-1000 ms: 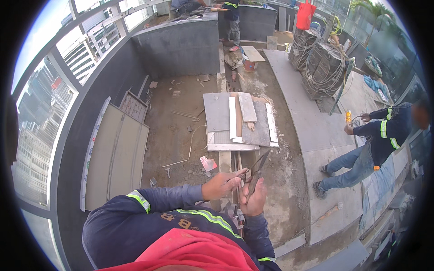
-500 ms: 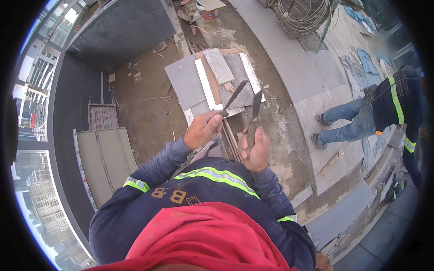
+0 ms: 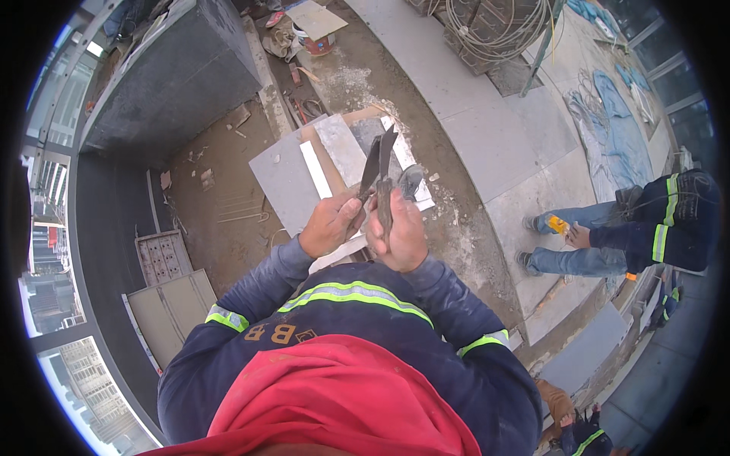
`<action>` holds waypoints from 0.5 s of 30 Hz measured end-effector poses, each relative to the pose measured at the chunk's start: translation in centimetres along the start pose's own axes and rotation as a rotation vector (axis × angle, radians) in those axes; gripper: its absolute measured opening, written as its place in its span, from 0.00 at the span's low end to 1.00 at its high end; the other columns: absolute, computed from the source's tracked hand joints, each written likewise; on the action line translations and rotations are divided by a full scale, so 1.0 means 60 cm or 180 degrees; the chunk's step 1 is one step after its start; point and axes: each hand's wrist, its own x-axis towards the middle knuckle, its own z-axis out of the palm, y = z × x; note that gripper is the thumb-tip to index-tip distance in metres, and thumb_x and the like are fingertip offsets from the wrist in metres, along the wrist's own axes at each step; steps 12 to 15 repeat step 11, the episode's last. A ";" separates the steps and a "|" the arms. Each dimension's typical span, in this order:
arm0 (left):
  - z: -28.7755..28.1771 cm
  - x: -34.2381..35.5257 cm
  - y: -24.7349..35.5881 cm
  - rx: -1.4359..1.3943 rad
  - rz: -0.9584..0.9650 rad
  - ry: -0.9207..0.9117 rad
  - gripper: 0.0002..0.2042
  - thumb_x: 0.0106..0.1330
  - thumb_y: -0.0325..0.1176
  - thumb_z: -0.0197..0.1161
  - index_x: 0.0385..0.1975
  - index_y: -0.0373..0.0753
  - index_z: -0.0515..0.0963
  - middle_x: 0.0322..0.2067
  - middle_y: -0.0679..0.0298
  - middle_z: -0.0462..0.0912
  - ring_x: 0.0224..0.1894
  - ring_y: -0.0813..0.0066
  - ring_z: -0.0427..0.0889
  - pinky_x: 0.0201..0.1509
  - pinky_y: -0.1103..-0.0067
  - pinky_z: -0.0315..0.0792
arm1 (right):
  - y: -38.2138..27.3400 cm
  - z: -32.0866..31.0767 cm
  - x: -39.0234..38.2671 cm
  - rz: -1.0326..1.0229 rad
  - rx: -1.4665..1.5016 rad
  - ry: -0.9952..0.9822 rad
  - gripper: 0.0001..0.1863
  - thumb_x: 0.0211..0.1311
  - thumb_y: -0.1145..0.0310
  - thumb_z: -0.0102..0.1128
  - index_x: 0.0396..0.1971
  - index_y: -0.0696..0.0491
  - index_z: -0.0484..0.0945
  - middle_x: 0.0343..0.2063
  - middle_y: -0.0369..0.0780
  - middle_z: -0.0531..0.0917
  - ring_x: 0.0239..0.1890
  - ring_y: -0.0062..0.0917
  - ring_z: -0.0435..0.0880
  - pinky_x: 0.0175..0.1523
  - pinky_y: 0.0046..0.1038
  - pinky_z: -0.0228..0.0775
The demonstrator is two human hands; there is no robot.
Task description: The person scoops mortar from a bucket and applies it to a curved concrete ledge using a trowel and a smaller finishing tool. They repeatedly smooth and level the surface along the ledge's edge, working methodically along its length.
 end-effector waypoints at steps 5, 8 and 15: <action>-0.103 0.304 -0.009 0.0160 -0.0159 0.0288 0.27 0.80 0.49 0.46 0.61 0.30 0.72 0.21 0.66 0.73 0.24 0.78 0.71 0.31 0.77 0.70 | -0.149 -0.117 0.304 0.0075 0.1126 0.0171 0.28 0.77 0.41 0.41 0.39 0.54 0.72 0.16 0.33 0.71 0.10 0.17 0.66 0.17 0.21 0.59; -0.102 0.477 0.024 0.0177 -0.0229 0.0276 0.28 0.79 0.50 0.46 0.63 0.30 0.72 0.21 0.68 0.73 0.23 0.79 0.70 0.30 0.78 0.69 | -0.229 -0.128 0.471 0.0663 0.0706 -0.0065 0.27 0.77 0.42 0.41 0.40 0.54 0.71 0.15 0.34 0.72 0.09 0.18 0.66 0.16 0.21 0.58; -0.198 0.607 0.074 0.0303 -0.0412 0.0658 0.29 0.78 0.53 0.48 0.66 0.32 0.70 0.22 0.68 0.74 0.25 0.79 0.71 0.31 0.79 0.70 | -0.324 -0.143 0.567 0.0791 0.0220 -0.0737 0.28 0.76 0.40 0.43 0.41 0.55 0.72 0.15 0.36 0.73 0.09 0.19 0.69 0.15 0.21 0.59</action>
